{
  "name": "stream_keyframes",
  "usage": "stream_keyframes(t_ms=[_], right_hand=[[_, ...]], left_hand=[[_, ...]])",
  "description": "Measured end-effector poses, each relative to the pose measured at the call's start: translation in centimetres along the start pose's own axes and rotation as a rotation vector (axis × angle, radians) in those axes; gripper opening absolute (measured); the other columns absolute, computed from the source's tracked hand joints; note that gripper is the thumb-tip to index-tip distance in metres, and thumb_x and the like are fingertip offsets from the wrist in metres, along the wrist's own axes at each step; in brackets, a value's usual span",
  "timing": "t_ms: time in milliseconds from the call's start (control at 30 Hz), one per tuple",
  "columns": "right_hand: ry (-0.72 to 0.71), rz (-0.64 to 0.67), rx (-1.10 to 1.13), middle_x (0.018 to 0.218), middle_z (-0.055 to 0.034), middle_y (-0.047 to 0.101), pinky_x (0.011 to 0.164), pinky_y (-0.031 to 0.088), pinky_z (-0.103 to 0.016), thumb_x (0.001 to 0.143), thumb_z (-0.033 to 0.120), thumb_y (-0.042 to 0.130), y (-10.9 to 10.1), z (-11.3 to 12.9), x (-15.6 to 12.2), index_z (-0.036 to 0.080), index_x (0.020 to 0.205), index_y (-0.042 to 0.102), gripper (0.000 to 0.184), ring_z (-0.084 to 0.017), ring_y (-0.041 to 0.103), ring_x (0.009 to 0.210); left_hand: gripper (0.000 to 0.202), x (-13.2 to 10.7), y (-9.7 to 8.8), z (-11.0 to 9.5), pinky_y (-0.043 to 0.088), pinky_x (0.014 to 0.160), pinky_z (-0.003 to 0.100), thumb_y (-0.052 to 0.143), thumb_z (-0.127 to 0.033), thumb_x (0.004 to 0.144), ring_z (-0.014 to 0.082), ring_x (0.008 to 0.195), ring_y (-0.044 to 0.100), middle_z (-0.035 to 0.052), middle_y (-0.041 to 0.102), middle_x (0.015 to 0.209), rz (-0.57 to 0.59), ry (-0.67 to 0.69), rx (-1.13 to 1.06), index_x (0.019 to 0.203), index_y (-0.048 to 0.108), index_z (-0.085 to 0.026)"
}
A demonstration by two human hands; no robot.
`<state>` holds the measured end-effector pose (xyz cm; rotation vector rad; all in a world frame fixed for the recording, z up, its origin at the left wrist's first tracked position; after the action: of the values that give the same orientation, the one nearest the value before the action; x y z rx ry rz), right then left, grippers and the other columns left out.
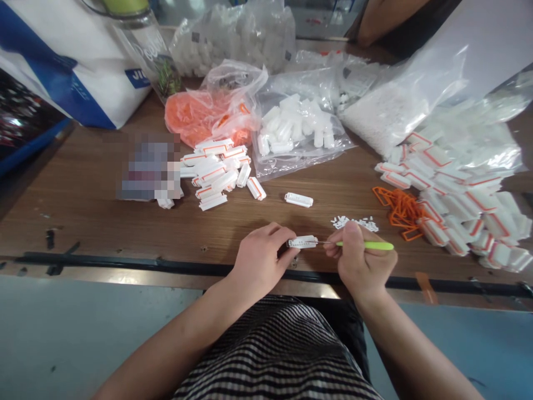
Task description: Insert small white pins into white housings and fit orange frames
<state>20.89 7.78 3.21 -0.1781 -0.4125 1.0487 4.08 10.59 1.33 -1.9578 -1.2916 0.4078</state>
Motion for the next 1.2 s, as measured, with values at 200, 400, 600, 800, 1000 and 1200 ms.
stream_keyframes(t_ms=[200, 400, 600, 800, 1000, 1200], right_hand=[[-0.183, 0.123, -0.154, 0.052, 0.0007, 0.063, 0.047, 0.046, -0.023, 0.097, 0.029, 0.048, 0.6, 1.2, 0.0, 0.019, 0.058, 0.061, 0.042, -0.009, 0.058, 0.043], [-0.124, 0.05, -0.016, 0.05, 0.0002, 0.062, 0.043, 0.044, -0.023, 0.097, 0.032, 0.046, 0.1, 0.9, 0.0, 0.019, 0.057, 0.061, 0.045, -0.009, 0.055, 0.04], [-0.046, 0.035, 0.024, 0.05, -0.0001, 0.063, 0.042, 0.044, -0.022, 0.097, 0.034, 0.047, 0.1, 0.0, 0.0, 0.018, 0.057, 0.061, 0.045, -0.008, 0.055, 0.04], [-0.184, 0.118, -0.129, 0.052, 0.0015, 0.063, 0.047, 0.046, -0.022, 0.096, 0.025, 0.049, 0.6, 1.0, 0.1, 0.018, 0.058, 0.061, 0.041, -0.007, 0.058, 0.042], [-0.198, 0.071, -0.07, 0.052, 0.0003, 0.064, 0.044, 0.046, -0.021, 0.097, 0.029, 0.047, 0.1, 1.0, -0.2, 0.018, 0.059, 0.063, 0.043, -0.008, 0.057, 0.042], [-0.032, -0.033, 0.047, 0.048, -0.0001, 0.061, 0.038, 0.043, -0.021, 0.096, 0.041, 0.048, -0.6, -0.2, 0.0, 0.018, 0.056, 0.061, 0.048, -0.008, 0.054, 0.037]], left_hand=[[0.007, -0.1, 0.0, -0.1, 0.048, 0.068, 0.03, 0.068, -0.023, 0.087, 0.0154, 0.072, 0.06, 0.0005, 0.066, 0.087, -0.003, 0.009, -0.003, 0.093, 0.065, -0.02], [0.008, -0.1, -0.2, -0.2, 0.048, 0.067, 0.03, 0.069, -0.023, 0.086, 0.0151, 0.071, 0.06, 0.0003, 0.066, 0.085, -0.022, 0.021, 0.004, 0.093, 0.065, -0.021], [0.01, -0.2, 0.0, 0.0, 0.048, 0.067, 0.03, 0.071, -0.021, 0.085, 0.0152, 0.071, 0.06, -0.0003, 0.066, 0.085, -0.019, 0.014, 0.002, 0.093, 0.065, -0.021], [0.009, -0.1, 0.0, 0.1, 0.048, 0.067, 0.03, 0.07, -0.023, 0.086, 0.0151, 0.072, 0.06, 0.0001, 0.066, 0.086, -0.011, 0.011, 0.001, 0.093, 0.065, -0.02], [0.01, -0.2, 0.0, 0.0, 0.048, 0.069, 0.03, 0.07, -0.022, 0.085, 0.0148, 0.072, 0.06, -0.0005, 0.066, 0.087, -0.025, 0.018, -0.001, 0.094, 0.065, -0.021], [0.01, -0.2, 0.0, 0.0, 0.048, 0.068, 0.03, 0.07, -0.022, 0.085, 0.0152, 0.072, 0.061, -0.0001, 0.066, 0.086, -0.018, 0.016, 0.016, 0.094, 0.065, -0.021]])
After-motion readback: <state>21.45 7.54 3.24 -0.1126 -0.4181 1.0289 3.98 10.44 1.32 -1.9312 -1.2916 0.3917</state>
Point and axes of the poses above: each hand's wrist, its own x-axis towards the middle knuckle, its own y-axis out of the palm, z = x × y, the point moved 10 cm from there along x, towards the middle knuckle
